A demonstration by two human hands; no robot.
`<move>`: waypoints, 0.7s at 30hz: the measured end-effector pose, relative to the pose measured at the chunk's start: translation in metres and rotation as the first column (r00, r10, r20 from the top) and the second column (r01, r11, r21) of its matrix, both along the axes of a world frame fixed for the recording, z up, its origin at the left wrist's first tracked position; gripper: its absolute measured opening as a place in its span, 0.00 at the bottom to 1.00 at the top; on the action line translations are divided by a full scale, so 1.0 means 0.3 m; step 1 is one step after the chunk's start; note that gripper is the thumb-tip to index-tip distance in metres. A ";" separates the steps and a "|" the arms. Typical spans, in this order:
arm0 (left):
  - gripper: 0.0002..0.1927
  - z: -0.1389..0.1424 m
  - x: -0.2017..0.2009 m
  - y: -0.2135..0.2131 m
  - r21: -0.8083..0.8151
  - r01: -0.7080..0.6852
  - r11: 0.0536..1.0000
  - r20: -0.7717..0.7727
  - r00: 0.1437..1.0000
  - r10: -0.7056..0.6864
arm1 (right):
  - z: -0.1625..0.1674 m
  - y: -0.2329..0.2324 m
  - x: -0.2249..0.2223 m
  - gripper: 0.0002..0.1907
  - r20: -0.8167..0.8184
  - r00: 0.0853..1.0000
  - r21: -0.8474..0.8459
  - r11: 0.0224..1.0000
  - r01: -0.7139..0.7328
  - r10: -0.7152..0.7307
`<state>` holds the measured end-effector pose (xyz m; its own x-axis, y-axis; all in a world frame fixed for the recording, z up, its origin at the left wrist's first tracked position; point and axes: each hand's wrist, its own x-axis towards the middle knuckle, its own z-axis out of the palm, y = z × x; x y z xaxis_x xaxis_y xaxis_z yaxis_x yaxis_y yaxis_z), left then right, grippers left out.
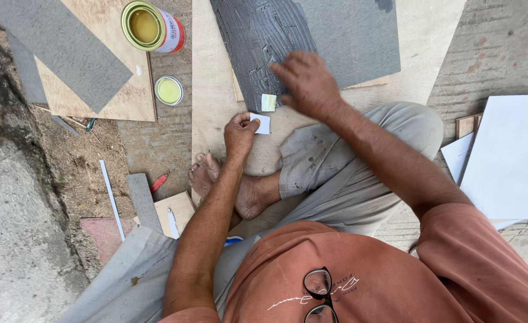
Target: The person opens a can of yellow adhesive and uses a small white card to scoop and spread the glue onto a grey rectangular board. They repeatedly dip the card into the can and apply the adhesive in broad strokes across the board's surface.
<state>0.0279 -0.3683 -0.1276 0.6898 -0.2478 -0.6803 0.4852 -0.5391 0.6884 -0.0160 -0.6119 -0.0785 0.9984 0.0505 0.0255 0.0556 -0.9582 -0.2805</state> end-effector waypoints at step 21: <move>0.20 -0.055 -0.058 -0.029 -0.507 -0.592 0.627 -0.733 0.679 0.048 | -0.087 0.136 -0.034 0.41 -0.013 0.999 0.028 0.999 -0.038 0.039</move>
